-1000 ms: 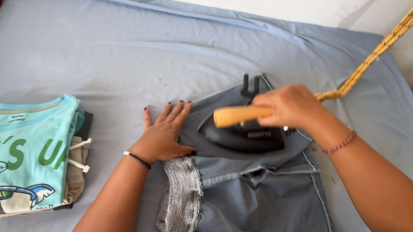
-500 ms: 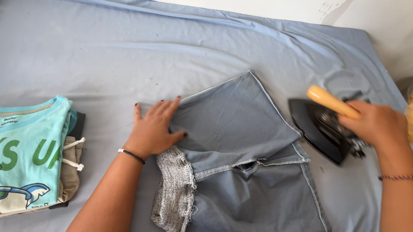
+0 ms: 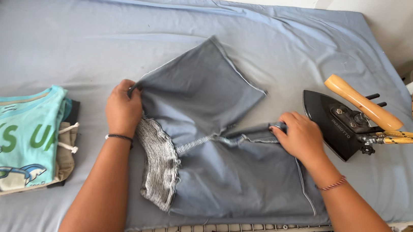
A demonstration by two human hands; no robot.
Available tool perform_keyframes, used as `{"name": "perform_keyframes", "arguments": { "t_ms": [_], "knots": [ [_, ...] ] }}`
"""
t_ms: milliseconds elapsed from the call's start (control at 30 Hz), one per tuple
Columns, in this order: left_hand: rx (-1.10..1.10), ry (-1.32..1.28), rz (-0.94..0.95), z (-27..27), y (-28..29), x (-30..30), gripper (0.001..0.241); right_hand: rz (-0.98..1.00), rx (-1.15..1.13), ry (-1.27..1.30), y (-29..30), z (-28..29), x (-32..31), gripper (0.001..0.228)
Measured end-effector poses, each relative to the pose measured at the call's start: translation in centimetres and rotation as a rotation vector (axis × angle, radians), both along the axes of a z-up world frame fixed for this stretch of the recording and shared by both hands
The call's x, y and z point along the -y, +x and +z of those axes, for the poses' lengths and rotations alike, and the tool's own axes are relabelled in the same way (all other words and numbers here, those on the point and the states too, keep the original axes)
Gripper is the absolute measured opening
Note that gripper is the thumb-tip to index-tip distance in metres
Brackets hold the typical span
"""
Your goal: The person irons a pair of grey shorts and a white sleeveless top on a bed. They use a black electric iron to smooth the fabric, folding the shorts and top as they work. The person handles the garments one at a time, adjusting them on the bed surface before applying the iron.
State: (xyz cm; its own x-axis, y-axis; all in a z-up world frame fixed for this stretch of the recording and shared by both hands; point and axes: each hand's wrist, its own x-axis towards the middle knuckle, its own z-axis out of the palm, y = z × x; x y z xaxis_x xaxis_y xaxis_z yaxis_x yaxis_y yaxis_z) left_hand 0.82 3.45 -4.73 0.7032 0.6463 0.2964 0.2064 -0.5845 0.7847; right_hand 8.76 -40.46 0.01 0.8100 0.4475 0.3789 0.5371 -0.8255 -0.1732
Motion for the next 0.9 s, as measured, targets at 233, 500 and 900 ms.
{"name": "perform_keyframes", "arguments": {
  "t_ms": [233,500,900],
  "knots": [
    [0.039,0.055,0.041,0.0,-0.1,-0.5,0.021,-0.071,-0.041,0.133,3.6,-0.2,-2.1,0.041],
    [-0.251,0.225,-0.101,4.9,-10.0,0.3,0.034,-0.270,-0.557,-0.016,-0.3,0.6,11.3,0.044],
    [0.126,0.067,-0.502,3.1,-19.7,8.9,0.026,0.181,-0.405,0.665,-7.6,-3.3,12.1,0.014]
  ]
}}
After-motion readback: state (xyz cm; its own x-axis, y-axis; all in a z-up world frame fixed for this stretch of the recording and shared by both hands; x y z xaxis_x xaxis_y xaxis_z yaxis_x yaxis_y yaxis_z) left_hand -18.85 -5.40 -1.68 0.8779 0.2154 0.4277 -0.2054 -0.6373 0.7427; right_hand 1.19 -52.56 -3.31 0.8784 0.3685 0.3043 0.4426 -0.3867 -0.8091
